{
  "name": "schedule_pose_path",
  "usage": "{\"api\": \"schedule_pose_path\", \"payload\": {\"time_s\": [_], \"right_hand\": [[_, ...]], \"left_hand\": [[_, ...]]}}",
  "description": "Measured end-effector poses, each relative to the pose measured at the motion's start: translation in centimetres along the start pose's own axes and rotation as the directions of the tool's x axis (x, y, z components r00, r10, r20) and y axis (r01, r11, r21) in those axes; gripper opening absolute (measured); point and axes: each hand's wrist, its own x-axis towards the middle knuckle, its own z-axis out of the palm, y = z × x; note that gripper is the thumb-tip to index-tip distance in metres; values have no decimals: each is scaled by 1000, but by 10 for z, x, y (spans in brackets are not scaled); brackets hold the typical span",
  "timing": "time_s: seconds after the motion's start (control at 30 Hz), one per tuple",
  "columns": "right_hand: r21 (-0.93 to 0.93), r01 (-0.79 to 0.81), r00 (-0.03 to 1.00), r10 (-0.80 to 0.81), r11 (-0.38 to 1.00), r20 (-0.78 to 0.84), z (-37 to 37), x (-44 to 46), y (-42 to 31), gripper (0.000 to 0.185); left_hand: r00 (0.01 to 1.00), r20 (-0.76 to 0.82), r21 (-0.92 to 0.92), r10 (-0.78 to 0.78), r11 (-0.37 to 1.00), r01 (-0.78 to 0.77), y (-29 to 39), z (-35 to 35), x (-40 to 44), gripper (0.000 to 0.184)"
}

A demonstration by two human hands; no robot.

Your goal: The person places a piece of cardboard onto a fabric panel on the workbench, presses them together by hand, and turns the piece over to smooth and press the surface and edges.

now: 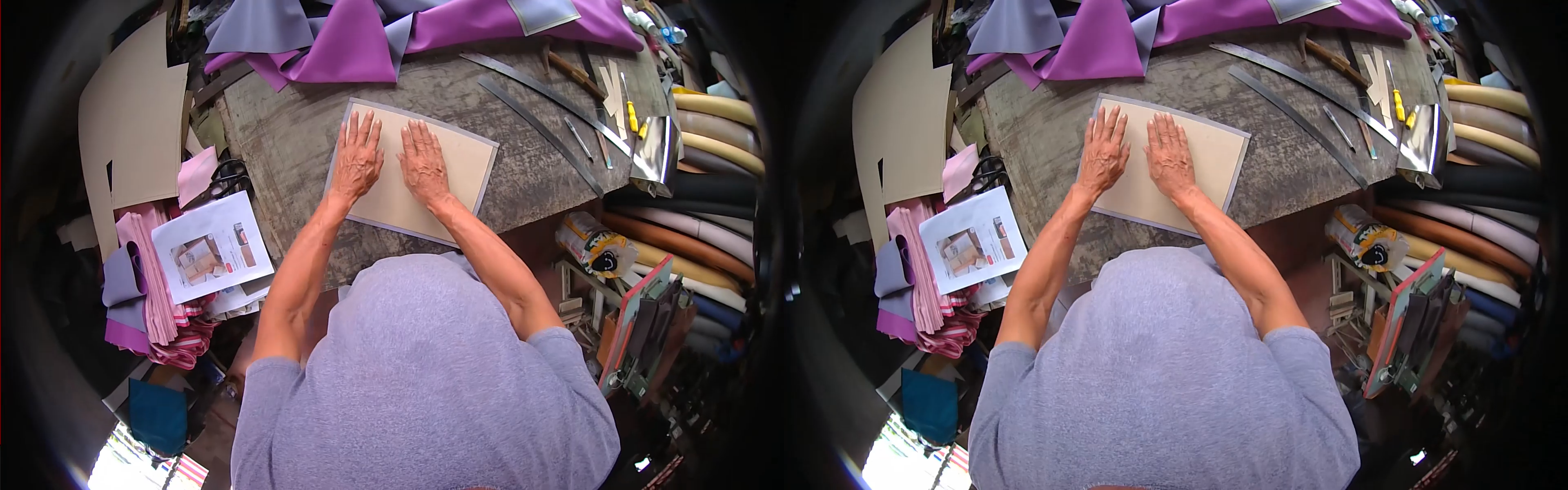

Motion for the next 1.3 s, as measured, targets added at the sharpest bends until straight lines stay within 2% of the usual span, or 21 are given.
{"api": "schedule_pose_path", "payload": {"time_s": [0.03, 0.13, 0.17, 0.27, 0.3, 0.4, 0.47, 0.57, 0.67, 0.7, 0.8, 0.87, 0.97, 1.07, 1.17, 1.27, 1.3], "right_hand": [[-50, 34, 999, -33, 998, 22, 4, 9, -2, 57], [-29, 51, 998, -50, 998, 46, 12, 28, -7, 61], [19, 33, 998, -34, 999, 60, 22, 29, -4, 63], [-28, 82, 995, -80, 996, 56, 25, 29, 3, 64], [-27, 59, 994, -56, 998, 90, 18, 27, 4, 71], [7, -157, 982, 156, 988, 108, -1, -6, 37, 76], [-52, -266, 962, 269, 962, 51, -21, -45, 75, 81], [-98, -278, 957, 285, 956, 62, -35, -71, 100, 81], [-140, -265, 961, 273, 954, 35, -29, -73, 100, 82], [-129, -266, 962, 271, 955, 29, -30, -73, 100, 83], [-144, -264, 963, 268, 954, 9, -26, -75, 102, 83], [-140, -264, 964, 267, 954, 1, -25, -74, 101, 83], [-140, -252, 967, 253, 958, -8, -25, -75, 101, 84], [-143, -236, 972, 233, 961, -41, -22, -76, 104, 81], [-339, -169, 984, 180, 925, -1, -26, -72, 92, 75], [-302, -135, 988, 153, 944, 35, -17, -68, 40, 72], [-212, -78, 994, 92, 974, 53, -4, -71, 15, 73]], "left_hand": [[999, -7, 27, 34, 999, -34, -6, 5, 12, 60], [996, 45, 143, 79, 986, -85, -27, 25, 32, 61], [997, 57, 141, 58, 988, -65, -33, 34, 30, 61], [996, 85, 82, 20, 996, -27, -30, 26, 33, 62], [997, 77, 47, 10, 999, -13, -29, 26, 33, 63], [997, 83, 45, -11, 999, 7, -26, 22, 35, 64], [996, 88, 77, -15, 997, 9, -25, 24, 34, 65], [997, 74, 87, -28, 996, 21, -24, 27, 34, 67], [998, 40, 197, -53, 979, 45, -22, 34, 28, 70], [993, 45, 243, -105, 966, 91, -19, 39, 22, 74], [997, 70, 85, -41, 996, 35, 28, 44, -11, 75], [977, 175, -46, 118, 993, -112, 68, 48, -43, 76], [968, 177, -48, 176, 984, -171, 69, 43, -62, 76], [998, 64, 17, 11, 1000, -12, 16, 29, -80, 73], [998, 3, 87, -62, 994, 62, -13, 23, -91, 70], [997, -15, 86, -77, 993, 78, -9, 22, -90, 69], [997, -11, 84, -80, 993, 81, -8, 22, -91, 69]]}}
